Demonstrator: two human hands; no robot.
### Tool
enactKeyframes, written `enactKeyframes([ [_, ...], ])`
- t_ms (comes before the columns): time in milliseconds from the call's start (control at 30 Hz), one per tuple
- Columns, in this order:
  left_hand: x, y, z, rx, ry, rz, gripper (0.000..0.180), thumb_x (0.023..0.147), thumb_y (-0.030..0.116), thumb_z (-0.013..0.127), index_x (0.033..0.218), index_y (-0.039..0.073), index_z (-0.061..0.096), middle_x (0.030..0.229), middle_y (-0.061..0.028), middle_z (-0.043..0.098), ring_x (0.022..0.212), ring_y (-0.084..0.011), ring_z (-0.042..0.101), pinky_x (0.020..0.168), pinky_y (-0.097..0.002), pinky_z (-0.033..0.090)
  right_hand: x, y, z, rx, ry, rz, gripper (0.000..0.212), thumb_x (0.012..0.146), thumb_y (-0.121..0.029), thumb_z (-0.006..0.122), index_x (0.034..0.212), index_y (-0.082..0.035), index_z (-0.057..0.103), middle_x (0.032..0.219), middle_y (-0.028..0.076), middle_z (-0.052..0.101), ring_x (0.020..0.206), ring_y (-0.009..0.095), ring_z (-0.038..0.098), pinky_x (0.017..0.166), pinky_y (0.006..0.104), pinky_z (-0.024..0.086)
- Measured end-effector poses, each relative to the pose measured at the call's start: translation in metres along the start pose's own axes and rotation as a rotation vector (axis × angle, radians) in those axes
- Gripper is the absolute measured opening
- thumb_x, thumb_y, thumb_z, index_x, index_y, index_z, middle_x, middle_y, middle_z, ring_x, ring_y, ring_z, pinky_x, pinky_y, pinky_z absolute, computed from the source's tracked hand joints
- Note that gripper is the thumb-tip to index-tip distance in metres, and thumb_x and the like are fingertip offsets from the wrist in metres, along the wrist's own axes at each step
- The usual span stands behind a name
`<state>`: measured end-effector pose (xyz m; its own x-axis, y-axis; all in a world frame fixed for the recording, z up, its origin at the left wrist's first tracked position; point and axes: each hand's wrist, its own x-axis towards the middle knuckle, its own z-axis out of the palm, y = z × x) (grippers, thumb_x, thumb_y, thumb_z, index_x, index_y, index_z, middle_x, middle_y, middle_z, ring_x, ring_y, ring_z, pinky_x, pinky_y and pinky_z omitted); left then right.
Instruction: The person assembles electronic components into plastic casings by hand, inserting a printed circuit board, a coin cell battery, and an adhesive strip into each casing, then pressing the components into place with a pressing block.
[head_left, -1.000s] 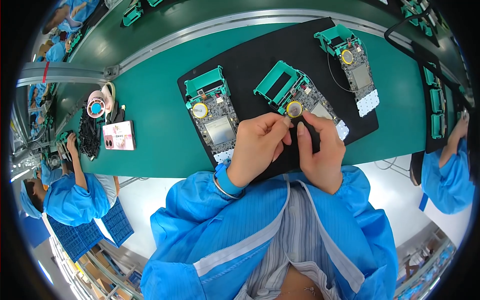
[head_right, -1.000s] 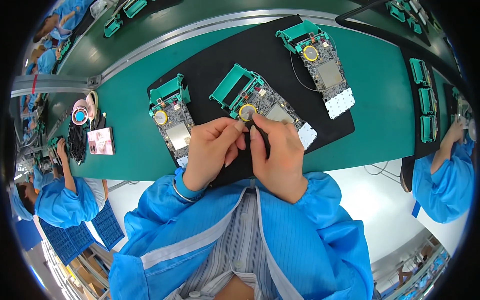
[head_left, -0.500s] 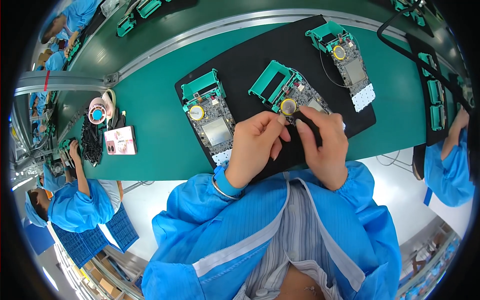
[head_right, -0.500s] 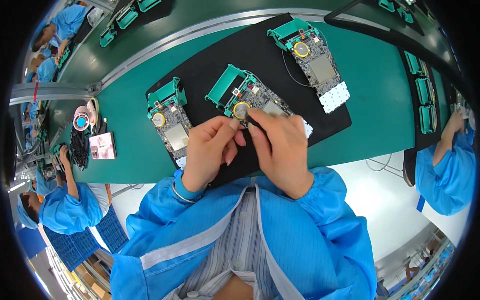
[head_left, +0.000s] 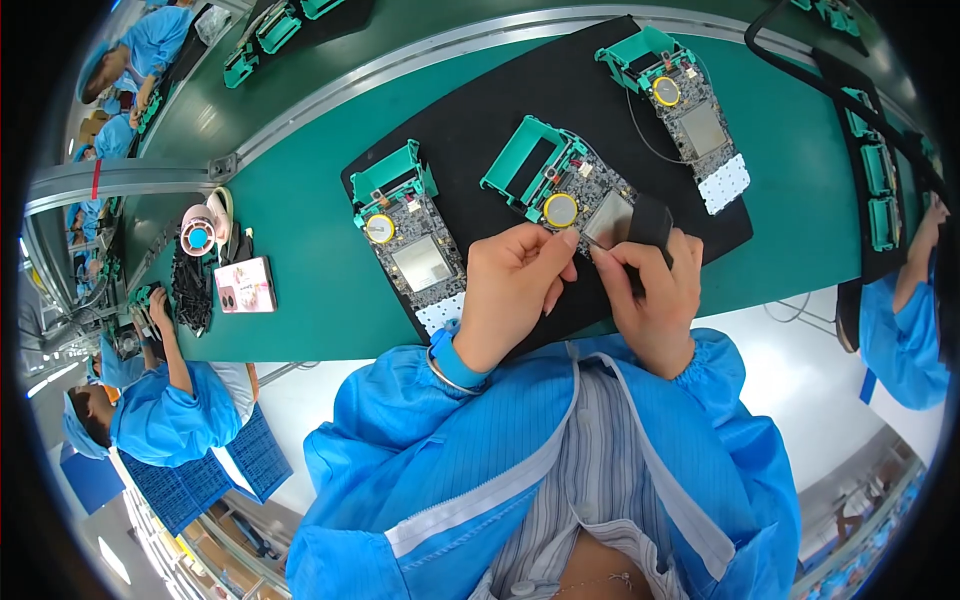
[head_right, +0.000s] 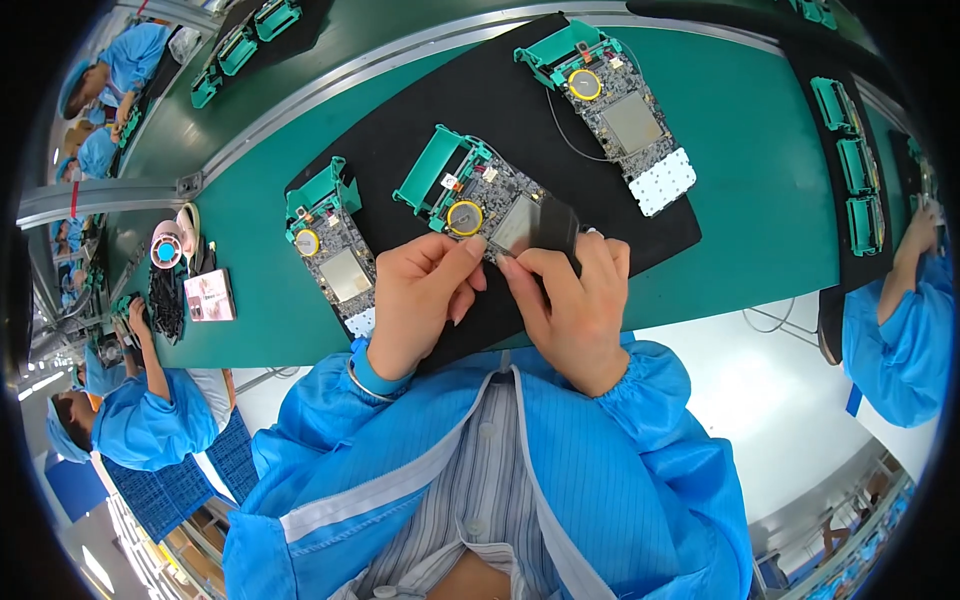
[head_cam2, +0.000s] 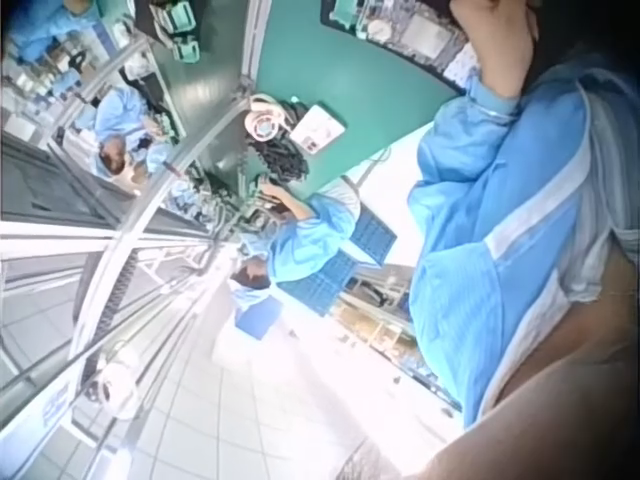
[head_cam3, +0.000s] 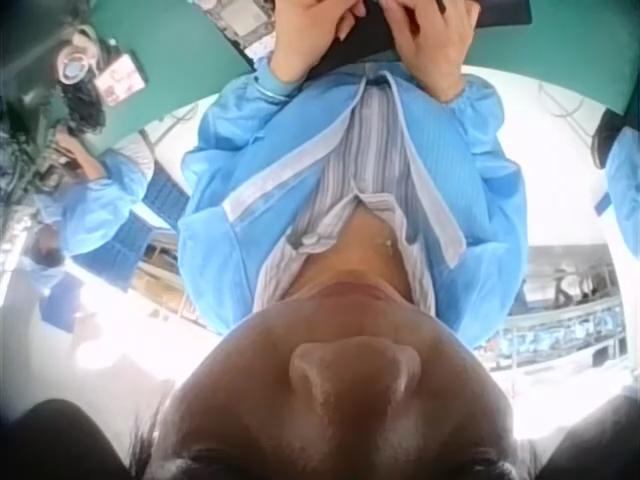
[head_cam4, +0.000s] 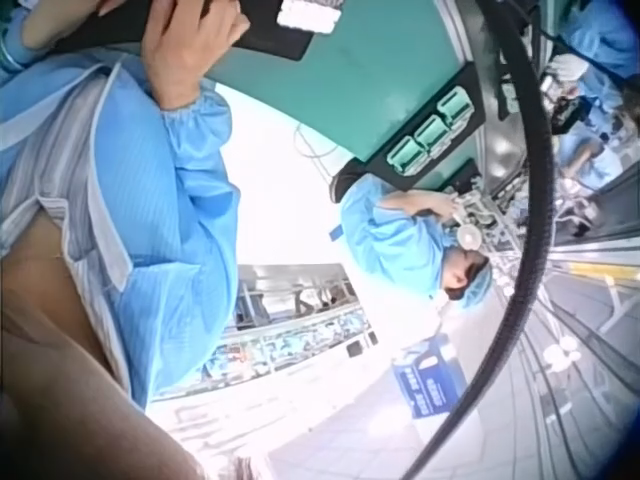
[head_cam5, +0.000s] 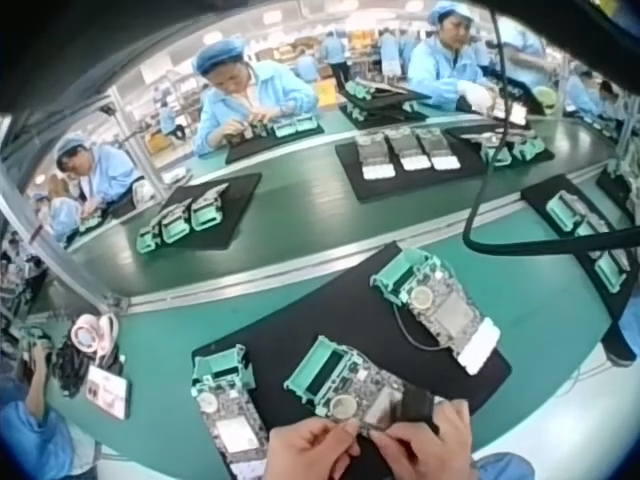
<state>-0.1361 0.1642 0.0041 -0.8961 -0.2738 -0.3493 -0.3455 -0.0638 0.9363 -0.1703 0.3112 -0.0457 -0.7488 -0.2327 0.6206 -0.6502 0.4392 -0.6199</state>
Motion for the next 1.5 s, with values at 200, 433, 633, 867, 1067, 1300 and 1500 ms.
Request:
enactKeyframes([
  [200,0.001,-0.002,0.001,0.032,0.025,-0.012,0.025,0.091,0.016,0.063,0.073,-0.001,0.062,0.061,-0.0027,0.059,0.043,-0.0041,0.044,0.039,-0.019,0.03,-0.005,-0.016,0.008,0.218,0.031,0.117,0.031,0.078,0.001,0.068,0.108,0.0,0.061,0.084,0.01,0.064,0.061,0.023,0.051,0.059,0.0335,0.039],
  [433,0.001,-0.001,0.004,0.056,0.022,0.013,0.026,0.091,0.017,0.061,0.072,-0.001,0.059,0.057,-0.0013,0.057,0.043,-0.0041,0.047,0.039,-0.0205,0.033,-0.003,-0.014,0.008,0.232,0.01,0.139,0.03,0.08,0.003,0.066,0.109,0.002,0.06,0.093,0.014,0.063,0.064,0.025,0.054,0.059,0.0329,0.044],
  [633,0.001,-0.007,-0.007,0.156,0.081,0.188,0.024,0.094,0.016,0.057,0.077,-0.001,0.052,0.055,-0.0029,0.054,0.048,-0.0056,0.048,0.044,-0.0229,0.035,0.022,0.021,-0.037,0.177,-0.179,0.053,0.03,0.08,0.002,0.066,0.109,0.0,0.058,0.087,0.013,0.057,0.079,0.027,0.057,0.067,0.0335,0.046],
  [867,0.002,-0.011,-0.008,0.198,0.043,0.21,0.021,0.092,0.015,0.061,0.081,-0.001,0.052,0.056,-0.0034,0.054,0.05,-0.0058,0.047,0.046,-0.0229,0.037,0.061,0.04,-0.049,-0.134,-0.378,-0.544,0.029,0.062,-0.007,0.065,0.091,-0.007,0.061,0.094,0.008,0.059,0.091,0.025,0.056,0.079,0.0381,0.044],
  [1067,0.004,-0.011,-0.006,0.17,0.053,0.16,0.023,0.089,0.016,0.066,0.079,-0.002,0.055,0.056,-0.0041,0.055,0.049,-0.0062,0.05,0.045,-0.0224,0.039,0.078,0.037,-0.047,0.008,-0.542,-0.79,0.025,0.066,-0.009,0.065,0.089,-0.003,0.06,0.09,0.008,0.056,0.09,0.023,0.055,0.077,0.0362,0.044],
  [1300,0.008,-0.02,-0.003,0.29,0.118,0.227,0.028,0.088,0.018,0.067,0.075,-0.002,0.053,0.057,-0.006,0.057,0.046,-0.0084,0.052,0.041,-0.0244,0.038,0.057,0.015,-0.04,-0.017,-0.559,-0.8,0.019,0.064,-0.012,0.064,0.079,-0.001,0.059,0.083,0.007,0.052,0.082,0.022,0.053,0.073,0.033,0.046],
  [1500,-0.001,-0.01,-0.004,0.169,0.071,0.127,0.026,0.091,0.017,0.063,0.076,-0.002,0.053,0.057,-0.0059,0.058,0.046,-0.0088,0.053,0.042,-0.0247,0.04,0.044,0.019,-0.039,0.129,-0.454,-0.396,0.017,0.072,0.0,0.066,0.089,0.0,0.061,0.081,0.009,0.057,0.075,0.023,0.057,0.064,0.0319,0.046],
])
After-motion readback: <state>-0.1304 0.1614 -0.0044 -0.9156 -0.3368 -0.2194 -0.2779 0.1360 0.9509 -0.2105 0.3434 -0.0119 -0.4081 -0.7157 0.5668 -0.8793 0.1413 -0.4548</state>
